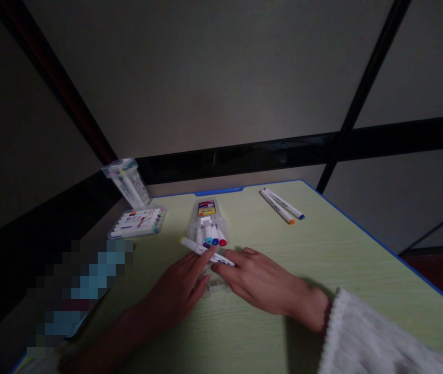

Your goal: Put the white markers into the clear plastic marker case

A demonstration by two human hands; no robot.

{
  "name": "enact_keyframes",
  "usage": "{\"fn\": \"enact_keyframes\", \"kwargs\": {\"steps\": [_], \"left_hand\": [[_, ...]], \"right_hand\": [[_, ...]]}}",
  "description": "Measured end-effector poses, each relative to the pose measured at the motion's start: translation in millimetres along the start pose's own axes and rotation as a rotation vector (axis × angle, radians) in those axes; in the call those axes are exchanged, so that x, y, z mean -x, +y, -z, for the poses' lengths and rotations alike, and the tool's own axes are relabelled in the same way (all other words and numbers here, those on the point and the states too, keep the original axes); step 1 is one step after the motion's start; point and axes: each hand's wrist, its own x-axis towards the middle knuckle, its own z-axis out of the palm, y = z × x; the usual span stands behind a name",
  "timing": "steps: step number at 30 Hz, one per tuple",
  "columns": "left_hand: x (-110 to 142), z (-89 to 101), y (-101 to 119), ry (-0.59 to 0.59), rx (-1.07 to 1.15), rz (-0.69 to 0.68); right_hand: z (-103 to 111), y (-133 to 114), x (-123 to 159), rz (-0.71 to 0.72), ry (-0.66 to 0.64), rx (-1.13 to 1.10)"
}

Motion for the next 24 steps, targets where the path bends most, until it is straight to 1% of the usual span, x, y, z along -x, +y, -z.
{"fn": "enact_keyframes", "kwargs": {"steps": [4, 10, 18, 24], "left_hand": [[-0.2, -0.4, -0.3, -0.004, 0.003, 0.000], [-0.9, -1.4, -1.1, -0.017, 0.000, 0.008], [0.6, -1.7, -1.5, -0.009, -0.016, -0.003], [-0.4, 0.1, -1.1, -0.032, -0.032, -0.003]], "right_hand": [[-1.0, 0.3, 0.4, 0.007, 0.011, 0.012], [-0.8, 0.2, 0.5, -0.002, -0.024, 0.031], [-0.8, -0.7, 0.2, 0.014, 0.018, 0.038], [0.1, -2.7, 0.3, -0.021, -0.027, 0.037]]}}
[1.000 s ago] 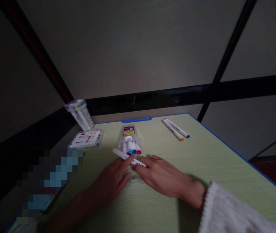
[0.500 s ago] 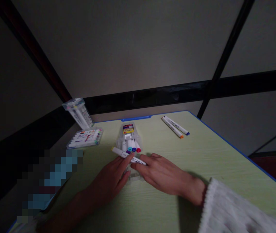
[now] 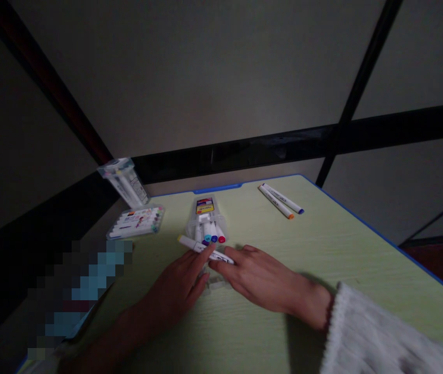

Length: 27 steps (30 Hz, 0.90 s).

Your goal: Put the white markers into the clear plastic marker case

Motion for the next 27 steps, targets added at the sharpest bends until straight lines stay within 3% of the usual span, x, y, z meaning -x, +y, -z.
{"fn": "enact_keyframes", "kwargs": {"steps": [9, 17, 27], "left_hand": [[0.0, -2.6, -0.3, -0.010, -0.030, -0.021], [-0.2, -4.4, -1.7, 0.098, -0.033, -0.053], [0.2, -4.4, -2.1, 0.325, -0.085, -0.094]], "right_hand": [[-3.4, -0.8, 0.0, -0.023, -0.016, -0.027], [-2.9, -1.0, 0.0, 0.006, 0.038, 0.067], [-5.1, -3.3, 1.3, 0.073, 0.142, 0.136]]}}
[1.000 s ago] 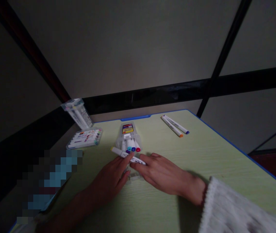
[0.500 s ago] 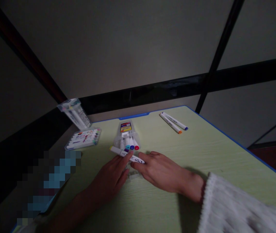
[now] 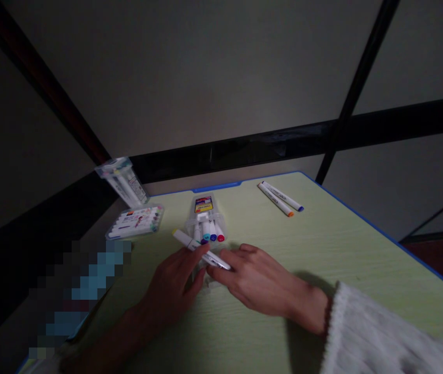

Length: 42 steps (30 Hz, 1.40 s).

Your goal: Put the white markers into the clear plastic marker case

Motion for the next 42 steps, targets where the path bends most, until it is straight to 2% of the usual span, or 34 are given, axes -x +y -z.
{"fn": "enact_keyframes", "kwargs": {"steps": [9, 15, 24, 32, 42], "left_hand": [[-1, -0.3, -4, 0.133, -0.039, 0.014], [-2, 1.6, -4, 0.159, -0.050, 0.010], [-1, 4.3, -1, 0.181, -0.066, -0.047], [-1, 7.1, -2, 0.208, -0.075, -0.050], [-1, 8.4, 0, 0.209, -0.056, -0.085]], "right_hand": [[0, -1, 1, 0.063, 0.156, 0.022], [-1, -4, 1, 0.134, 0.356, 0.045], [-1, -9, 1, 0.204, 0.497, -0.005], [-1, -8, 3, 0.318, 0.490, -0.031], [14, -12, 4, 0.309, 0.517, -0.011]]}}
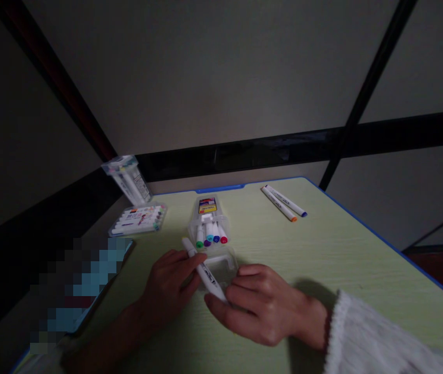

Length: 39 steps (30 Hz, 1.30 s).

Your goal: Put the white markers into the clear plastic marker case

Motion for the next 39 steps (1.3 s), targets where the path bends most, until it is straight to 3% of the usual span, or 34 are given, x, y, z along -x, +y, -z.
{"fn": "enact_keyframes", "kwargs": {"steps": [18, 31, 39], "left_hand": [[1, -2.5, -2, 0.021, -0.011, -0.007], [1, 0.4, 3, -0.027, 0.065, -0.071], [1, -1.8, 3, -0.049, 0.077, -0.087]], "right_hand": [[-8, 2, 5, 0.004, -0.094, -0.050], [5, -3, 0, 0.022, 0.031, 0.014], [1, -4, 3, 0.022, 0.096, 0.033]]}}
